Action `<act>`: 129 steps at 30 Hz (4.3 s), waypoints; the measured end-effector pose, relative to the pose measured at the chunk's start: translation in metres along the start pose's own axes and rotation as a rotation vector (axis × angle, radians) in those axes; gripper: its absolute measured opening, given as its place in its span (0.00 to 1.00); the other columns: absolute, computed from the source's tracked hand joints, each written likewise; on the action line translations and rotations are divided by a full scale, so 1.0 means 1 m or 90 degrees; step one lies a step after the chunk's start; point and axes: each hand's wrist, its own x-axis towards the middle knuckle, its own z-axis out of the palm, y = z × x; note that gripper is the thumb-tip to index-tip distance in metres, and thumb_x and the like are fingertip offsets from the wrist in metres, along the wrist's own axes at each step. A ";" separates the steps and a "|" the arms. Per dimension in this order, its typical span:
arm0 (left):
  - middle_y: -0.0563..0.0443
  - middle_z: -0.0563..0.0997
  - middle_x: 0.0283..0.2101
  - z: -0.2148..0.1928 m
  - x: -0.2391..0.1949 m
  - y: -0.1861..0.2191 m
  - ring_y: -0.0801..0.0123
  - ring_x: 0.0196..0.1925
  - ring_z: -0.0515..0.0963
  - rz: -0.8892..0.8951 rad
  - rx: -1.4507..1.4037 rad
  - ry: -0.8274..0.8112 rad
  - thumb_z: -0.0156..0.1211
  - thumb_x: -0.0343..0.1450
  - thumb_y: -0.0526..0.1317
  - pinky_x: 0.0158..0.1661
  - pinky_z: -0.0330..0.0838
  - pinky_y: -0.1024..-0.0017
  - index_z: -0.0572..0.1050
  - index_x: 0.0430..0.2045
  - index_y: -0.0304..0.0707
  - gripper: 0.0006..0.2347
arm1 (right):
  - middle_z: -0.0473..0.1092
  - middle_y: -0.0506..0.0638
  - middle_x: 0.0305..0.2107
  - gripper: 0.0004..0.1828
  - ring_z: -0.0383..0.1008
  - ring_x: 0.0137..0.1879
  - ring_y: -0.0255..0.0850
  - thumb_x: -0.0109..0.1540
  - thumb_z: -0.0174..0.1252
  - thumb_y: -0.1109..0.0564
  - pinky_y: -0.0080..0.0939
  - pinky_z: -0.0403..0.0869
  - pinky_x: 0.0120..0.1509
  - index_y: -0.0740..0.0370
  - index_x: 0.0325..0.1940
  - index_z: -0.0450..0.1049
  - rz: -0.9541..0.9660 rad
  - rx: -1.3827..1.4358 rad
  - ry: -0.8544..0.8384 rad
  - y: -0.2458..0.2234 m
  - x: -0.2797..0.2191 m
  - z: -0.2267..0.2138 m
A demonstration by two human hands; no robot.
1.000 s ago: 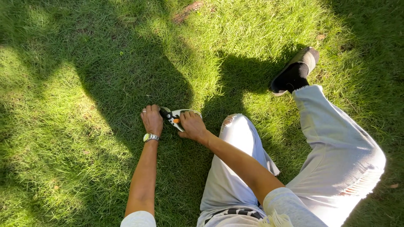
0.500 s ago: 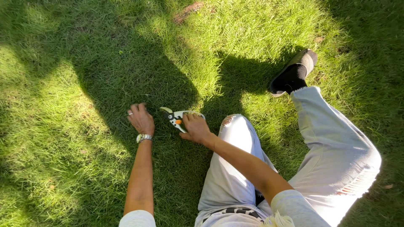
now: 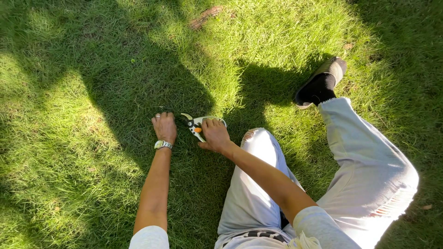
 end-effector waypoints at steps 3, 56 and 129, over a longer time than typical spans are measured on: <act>0.42 0.81 0.40 -0.010 -0.002 -0.001 0.59 0.44 0.75 -0.011 -0.023 0.007 0.57 0.69 0.31 0.47 0.65 0.62 0.80 0.36 0.36 0.06 | 0.68 0.61 0.48 0.54 0.68 0.56 0.52 0.48 0.70 0.30 0.50 0.70 0.61 0.74 0.61 0.63 -0.008 0.002 0.013 -0.012 0.011 -0.004; 0.41 0.82 0.41 -0.045 -0.040 0.013 0.57 0.43 0.76 0.039 -0.050 -0.026 0.56 0.72 0.40 0.44 0.65 0.60 0.79 0.40 0.34 0.10 | 0.67 0.60 0.44 0.50 0.68 0.51 0.52 0.49 0.68 0.33 0.55 0.69 0.60 0.71 0.61 0.62 0.043 0.149 -0.022 0.002 -0.046 0.023; 0.41 0.79 0.38 -0.001 -0.033 0.028 0.55 0.44 0.74 -0.058 -0.197 0.051 0.55 0.68 0.29 0.52 0.64 0.57 0.79 0.36 0.35 0.07 | 0.68 0.59 0.42 0.47 0.70 0.49 0.50 0.49 0.69 0.30 0.49 0.74 0.50 0.72 0.53 0.65 -0.025 0.039 -0.016 -0.016 -0.015 0.030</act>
